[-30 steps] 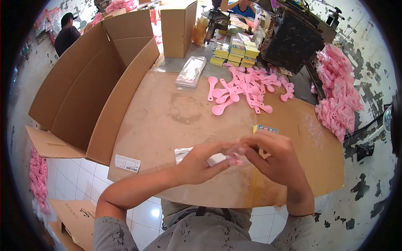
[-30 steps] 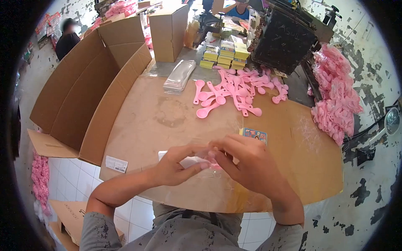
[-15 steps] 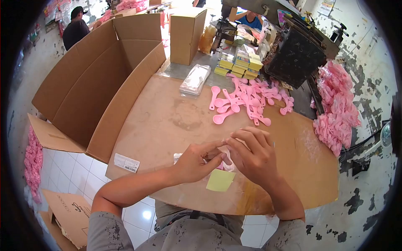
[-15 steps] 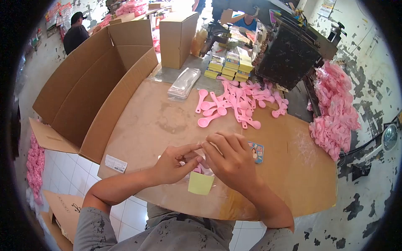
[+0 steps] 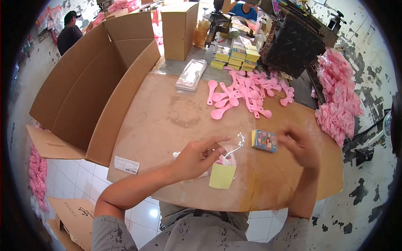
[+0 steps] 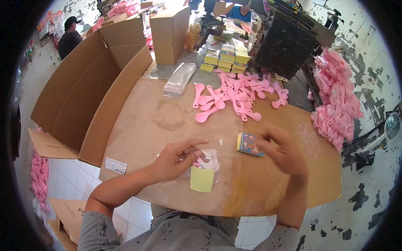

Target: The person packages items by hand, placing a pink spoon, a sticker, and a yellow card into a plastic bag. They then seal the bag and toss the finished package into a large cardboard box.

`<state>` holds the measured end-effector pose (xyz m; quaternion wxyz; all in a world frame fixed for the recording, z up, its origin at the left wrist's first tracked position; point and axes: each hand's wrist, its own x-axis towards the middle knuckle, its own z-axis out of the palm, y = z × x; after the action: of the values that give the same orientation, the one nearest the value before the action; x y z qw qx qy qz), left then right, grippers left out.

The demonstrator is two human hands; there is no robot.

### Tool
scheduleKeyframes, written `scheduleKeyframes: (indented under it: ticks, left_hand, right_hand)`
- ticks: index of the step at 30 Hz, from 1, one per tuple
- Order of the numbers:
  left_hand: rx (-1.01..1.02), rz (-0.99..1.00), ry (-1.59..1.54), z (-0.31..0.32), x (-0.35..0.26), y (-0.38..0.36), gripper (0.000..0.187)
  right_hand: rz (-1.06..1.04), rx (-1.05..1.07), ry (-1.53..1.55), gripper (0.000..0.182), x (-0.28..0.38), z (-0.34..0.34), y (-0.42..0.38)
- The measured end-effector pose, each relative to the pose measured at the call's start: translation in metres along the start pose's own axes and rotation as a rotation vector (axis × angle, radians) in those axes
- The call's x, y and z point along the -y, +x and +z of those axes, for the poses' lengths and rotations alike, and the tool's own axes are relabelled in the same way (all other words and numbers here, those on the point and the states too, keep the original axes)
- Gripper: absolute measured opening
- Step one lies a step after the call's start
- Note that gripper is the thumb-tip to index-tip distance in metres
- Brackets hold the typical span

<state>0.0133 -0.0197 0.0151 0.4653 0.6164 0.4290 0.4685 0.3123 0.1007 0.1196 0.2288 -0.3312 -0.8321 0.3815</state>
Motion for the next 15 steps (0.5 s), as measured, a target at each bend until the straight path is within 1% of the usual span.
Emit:
scheduleKeyframes:
  ticks: [1, 3, 6, 7, 11, 13, 14, 15]
  left_hand:
    - [-0.005, -0.004, -0.028, 0.0, 0.001, 0.0, 0.039]
    - [-0.012, -0.014, -0.072, 0.001, 0.003, 0.002, 0.038]
    - [-0.02, -0.048, -0.094, 0.004, 0.004, 0.002, 0.038]
    - [-0.014, -0.065, -0.089, 0.004, 0.005, 0.001, 0.039]
    - [0.006, -0.11, -0.068, 0.001, -0.004, 0.003, 0.042]
    - [0.012, -0.115, -0.156, 0.001, 0.002, 0.006, 0.043]
    - [0.021, -0.125, -0.199, 0.002, 0.004, 0.006, 0.044]
    - [0.014, -0.132, -0.216, 0.004, 0.004, 0.006, 0.044]
  right_hand:
    - [0.016, 0.03, 0.327, 0.006, -0.024, -0.035, -0.026]
    - [0.079, -0.082, 0.54, 0.014, -0.07, -0.09, -0.064]
    - [0.203, -0.466, 0.195, 0.027, -0.136, -0.137, -0.084]
    - [0.235, -0.588, 0.083, 0.032, -0.141, -0.14, -0.089]
    - [0.302, -0.715, -0.617, 0.039, -0.149, -0.119, -0.106]
    - [0.345, -0.737, -0.97, 0.043, -0.144, -0.099, -0.107]
    - [0.316, -0.669, -0.87, 0.044, -0.14, -0.088, -0.102]
    - [0.284, -0.607, -0.766, 0.045, -0.121, -0.073, -0.085]
